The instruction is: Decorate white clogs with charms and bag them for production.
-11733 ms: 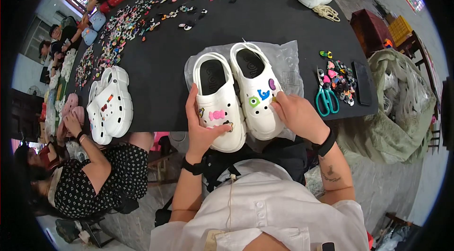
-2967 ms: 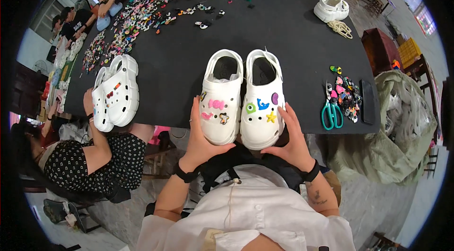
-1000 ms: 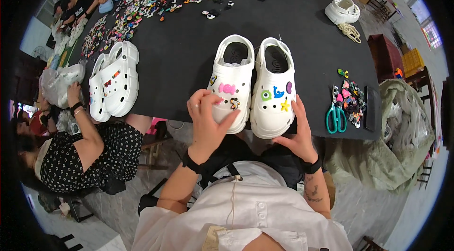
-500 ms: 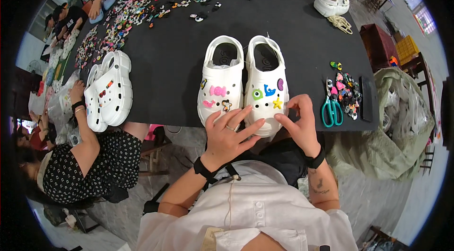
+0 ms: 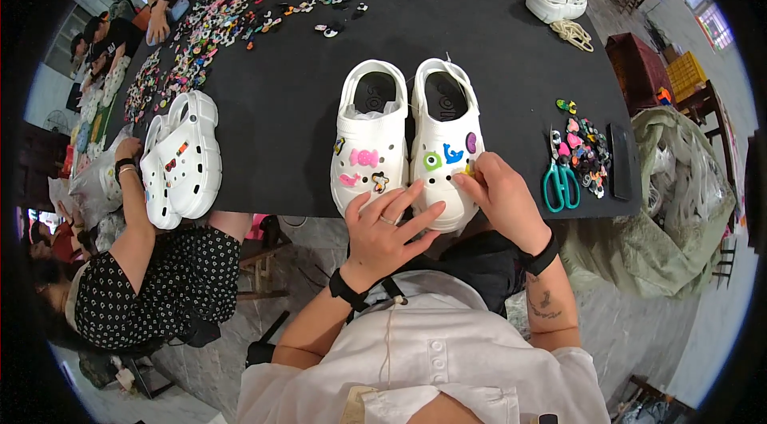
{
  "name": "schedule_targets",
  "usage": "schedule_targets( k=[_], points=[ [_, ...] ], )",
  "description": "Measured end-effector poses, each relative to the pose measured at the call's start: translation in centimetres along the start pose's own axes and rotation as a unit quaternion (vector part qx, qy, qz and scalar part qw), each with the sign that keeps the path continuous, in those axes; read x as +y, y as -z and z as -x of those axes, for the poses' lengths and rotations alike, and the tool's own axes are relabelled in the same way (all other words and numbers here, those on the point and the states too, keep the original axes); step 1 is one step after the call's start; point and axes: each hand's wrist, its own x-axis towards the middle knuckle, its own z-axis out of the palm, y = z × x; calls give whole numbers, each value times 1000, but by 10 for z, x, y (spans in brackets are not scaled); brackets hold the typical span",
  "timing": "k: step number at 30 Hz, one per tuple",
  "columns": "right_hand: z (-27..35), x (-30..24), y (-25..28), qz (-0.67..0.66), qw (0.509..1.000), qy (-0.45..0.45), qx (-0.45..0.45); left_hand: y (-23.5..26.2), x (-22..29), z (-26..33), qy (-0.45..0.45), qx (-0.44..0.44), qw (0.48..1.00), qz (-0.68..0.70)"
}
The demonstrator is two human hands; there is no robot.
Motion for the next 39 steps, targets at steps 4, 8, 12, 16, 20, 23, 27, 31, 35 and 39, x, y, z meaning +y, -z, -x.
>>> schedule_targets(
  k=[4, 8, 12, 16, 20, 23, 27, 31, 35, 39],
  points=[
    [2, 1, -2, 77, 993, 87, 9, 0, 0, 0, 1, 0, 1000, 3],
    [3, 0, -2, 123, 988, 96, 6, -1, 1, 0, 2, -2, 1000, 1],
    [2, 3, -2, 127, 985, 115, 2, -1, 1, 1, 5, -5, 1000, 1],
    [1, 7, -1, 101, 987, 124, 7, -1, 1, 2, 6, -5, 1000, 4],
    [-1, 8, 4, 61, 992, 111, -17, 1, 1, 1, 5, -6, 1000, 4],
    [-5, 11, 8, 6, 993, 117, -23, 0, 2, 2, 6, -6, 1000, 6],
    [-8, 18, 6, -65, 988, 138, -22, 2, 1, 0, 6, -6, 1000, 5],
    [-7, 43, 12, -215, 971, -28, -104, 3, -1, 1, 7, -10, 1000, 5],
    [8, 49, 1, -241, 967, -55, -67, 2, 0, -1, 9, -17, 1000, 12],
    [20, 53, -6, -306, 947, -93, -36, 3, 0, 0, 6, -14, 1000, 7]
  ],
)
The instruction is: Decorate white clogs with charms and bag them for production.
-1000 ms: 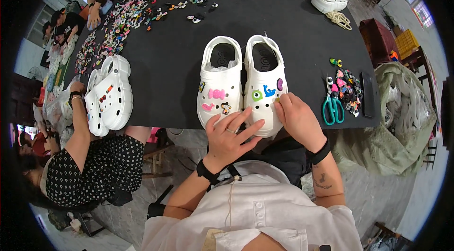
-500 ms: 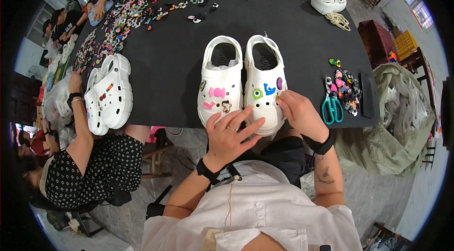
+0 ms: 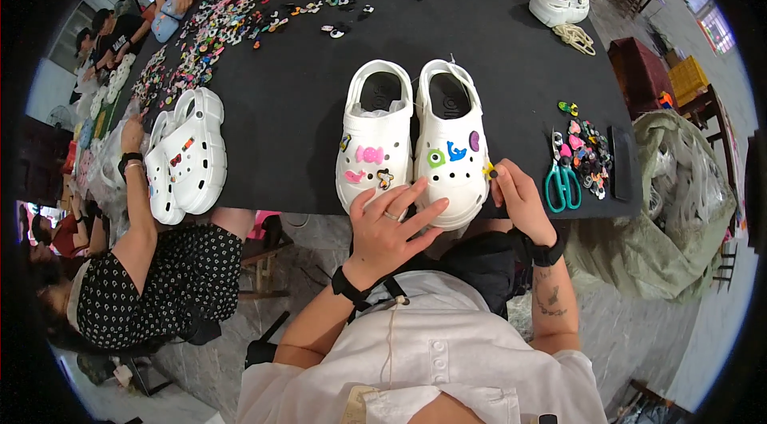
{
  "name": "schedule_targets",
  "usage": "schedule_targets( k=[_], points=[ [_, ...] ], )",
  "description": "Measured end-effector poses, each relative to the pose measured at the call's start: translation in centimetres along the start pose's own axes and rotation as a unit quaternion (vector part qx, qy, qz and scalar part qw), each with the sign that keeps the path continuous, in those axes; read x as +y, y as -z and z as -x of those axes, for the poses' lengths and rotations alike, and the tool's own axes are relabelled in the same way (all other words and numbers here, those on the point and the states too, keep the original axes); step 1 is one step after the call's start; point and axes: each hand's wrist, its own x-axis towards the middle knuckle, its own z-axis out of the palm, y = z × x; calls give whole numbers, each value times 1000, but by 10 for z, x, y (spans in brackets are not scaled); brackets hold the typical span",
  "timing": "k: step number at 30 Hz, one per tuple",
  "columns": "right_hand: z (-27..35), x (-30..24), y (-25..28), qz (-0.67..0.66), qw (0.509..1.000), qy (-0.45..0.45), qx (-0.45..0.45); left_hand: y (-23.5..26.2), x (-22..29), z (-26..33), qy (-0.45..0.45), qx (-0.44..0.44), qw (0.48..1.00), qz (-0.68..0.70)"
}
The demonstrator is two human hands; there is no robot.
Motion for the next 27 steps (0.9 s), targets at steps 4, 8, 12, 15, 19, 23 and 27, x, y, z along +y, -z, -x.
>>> schedule_targets(
  k=[4, 8, 12, 15, 19, 23, 27],
  points=[
    [12, -3, 25, 19, 994, -24, 100, 1, 1, -2, -4, 1, 1000, 0],
    [16, 10, 77, 94, 958, -13, 271, 1, 1, -1, -2, 5, 1000, 0],
    [26, 39, 124, 245, 903, 6, 352, -1, 2, 0, 4, 12, 1000, 4],
    [34, 45, 131, 342, 860, -24, 377, -1, 2, 0, 4, 12, 1000, 0],
    [34, 60, 134, 385, 830, 1, 404, -1, 3, -2, -1, 15, 1000, 0],
    [27, 54, 119, 410, 828, 1, 383, -1, 2, -1, -4, 11, 1000, -3],
    [26, 53, 112, 407, 823, -15, 395, -1, 2, -1, -2, 9, 1000, 0]
  ],
)
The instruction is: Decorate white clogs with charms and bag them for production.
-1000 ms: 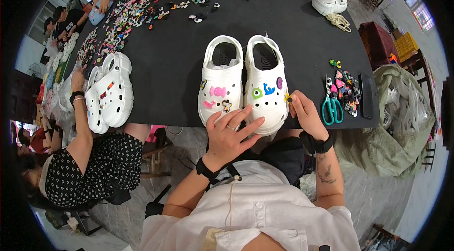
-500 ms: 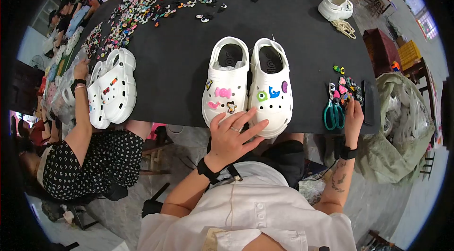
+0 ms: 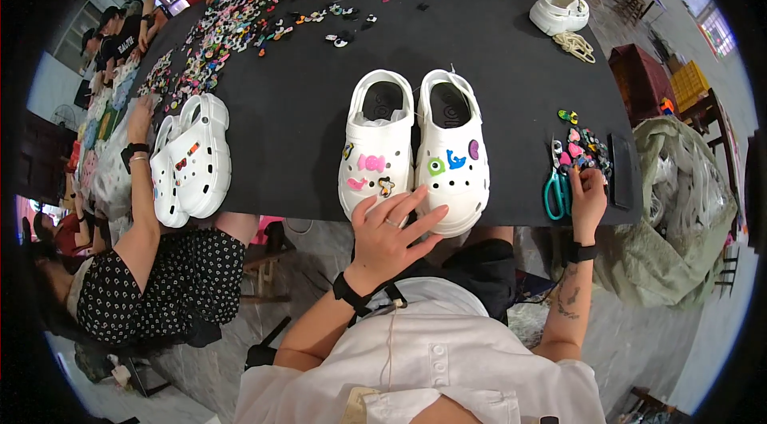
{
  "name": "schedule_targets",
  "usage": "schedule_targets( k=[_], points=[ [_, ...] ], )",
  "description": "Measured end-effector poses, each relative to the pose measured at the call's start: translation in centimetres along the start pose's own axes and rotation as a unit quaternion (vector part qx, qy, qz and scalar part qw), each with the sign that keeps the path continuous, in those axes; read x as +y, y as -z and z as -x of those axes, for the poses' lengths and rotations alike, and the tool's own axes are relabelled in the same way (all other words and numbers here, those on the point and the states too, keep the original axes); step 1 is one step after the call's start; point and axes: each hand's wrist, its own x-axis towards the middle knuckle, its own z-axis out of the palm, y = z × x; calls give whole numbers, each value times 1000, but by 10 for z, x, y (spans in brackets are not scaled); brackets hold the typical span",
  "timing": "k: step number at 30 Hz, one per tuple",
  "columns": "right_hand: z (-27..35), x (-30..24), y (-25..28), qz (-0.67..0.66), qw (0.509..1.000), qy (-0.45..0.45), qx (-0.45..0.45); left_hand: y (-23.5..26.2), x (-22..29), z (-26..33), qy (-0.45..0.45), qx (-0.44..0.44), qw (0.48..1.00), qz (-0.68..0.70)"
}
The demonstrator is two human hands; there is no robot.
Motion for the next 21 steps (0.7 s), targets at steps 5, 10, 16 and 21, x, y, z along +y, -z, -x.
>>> schedule_targets(
  k=[5, 10, 16, 21],
  points=[
    [4, -2, -1, -11, 1000, 2, 15, 1, 0, -1, 0, -3, 1000, 4],
    [13, -13, -1, -71, 996, -30, 49, 5, 0, -1, 3, -15, 1000, 1],
    [34, -70, 0, -253, 967, 5, -25, 21, 1, -14, 37, -79, 992, 91],
    [45, -90, -20, -237, 962, 54, -127, 52, -20, -48, 71, -38, 992, 96]
  ],
)
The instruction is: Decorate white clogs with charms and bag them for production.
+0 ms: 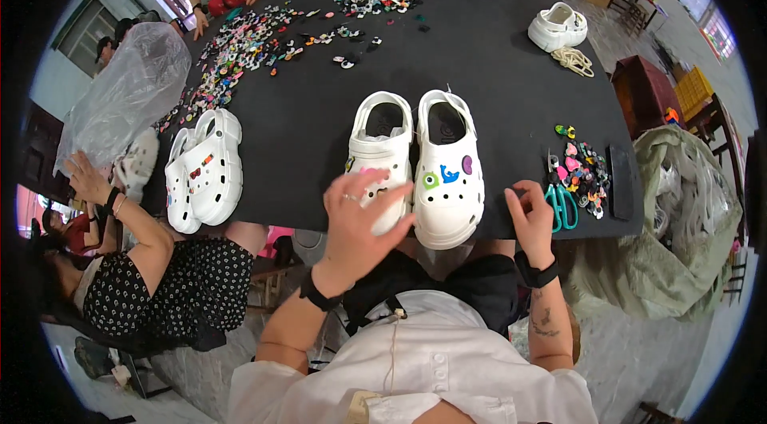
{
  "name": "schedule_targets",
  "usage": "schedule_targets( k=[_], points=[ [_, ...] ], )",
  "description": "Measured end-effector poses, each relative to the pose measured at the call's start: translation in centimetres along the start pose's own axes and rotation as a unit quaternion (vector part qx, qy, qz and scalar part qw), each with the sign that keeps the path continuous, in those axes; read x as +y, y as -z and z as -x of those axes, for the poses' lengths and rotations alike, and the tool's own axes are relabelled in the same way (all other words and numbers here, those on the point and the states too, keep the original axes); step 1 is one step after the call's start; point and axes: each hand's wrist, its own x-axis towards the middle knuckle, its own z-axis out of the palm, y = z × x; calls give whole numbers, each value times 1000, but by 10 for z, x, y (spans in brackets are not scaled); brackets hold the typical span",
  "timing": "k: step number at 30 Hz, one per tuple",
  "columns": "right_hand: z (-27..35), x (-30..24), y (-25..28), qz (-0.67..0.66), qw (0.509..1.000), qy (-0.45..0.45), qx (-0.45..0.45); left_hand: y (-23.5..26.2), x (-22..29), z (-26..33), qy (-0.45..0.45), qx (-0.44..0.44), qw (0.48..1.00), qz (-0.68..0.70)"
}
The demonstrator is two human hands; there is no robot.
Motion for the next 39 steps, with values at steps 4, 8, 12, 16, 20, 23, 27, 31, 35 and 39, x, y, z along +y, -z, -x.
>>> schedule_targets(
  k=[4, 8, 12, 16, 20, 23, 27, 31, 35, 39],
  points=[
    [1, 4, -9, 137, 986, 92, 30, 5, -9, -33, 7, 26, 997, -75],
    [2, -2, -17, 148, 983, 108, 23, -5, -22, -60, -44, -69, 994, -67],
    [4, 4, -12, 138, 983, 117, 33, -24, -27, -84, -76, -177, 978, -81],
    [6, 4, -13, 157, 980, 114, 34, -32, -29, -106, -24, -325, 943, -74],
    [5, 2, -17, 157, 981, 106, 33, -30, -37, -110, -1, -355, 934, -39],
    [5, 7, -12, 165, 980, 107, 31, -31, -46, -104, -25, -306, 952, 0],
    [2, 9, -18, 147, 982, 117, 32, 3, -66, -95, 28, -307, 951, -14],
    [2, 3, -16, 141, 986, 89, 21, 57, -111, -87, 66, -298, 948, -83],
    [4, 3, -12, 146, 984, 95, 28, 109, -159, -82, 84, -322, 923, -194],
    [4, 2, -14, 153, 983, 94, 24, 126, -203, -55, 116, -260, 940, -189]
  ],
)
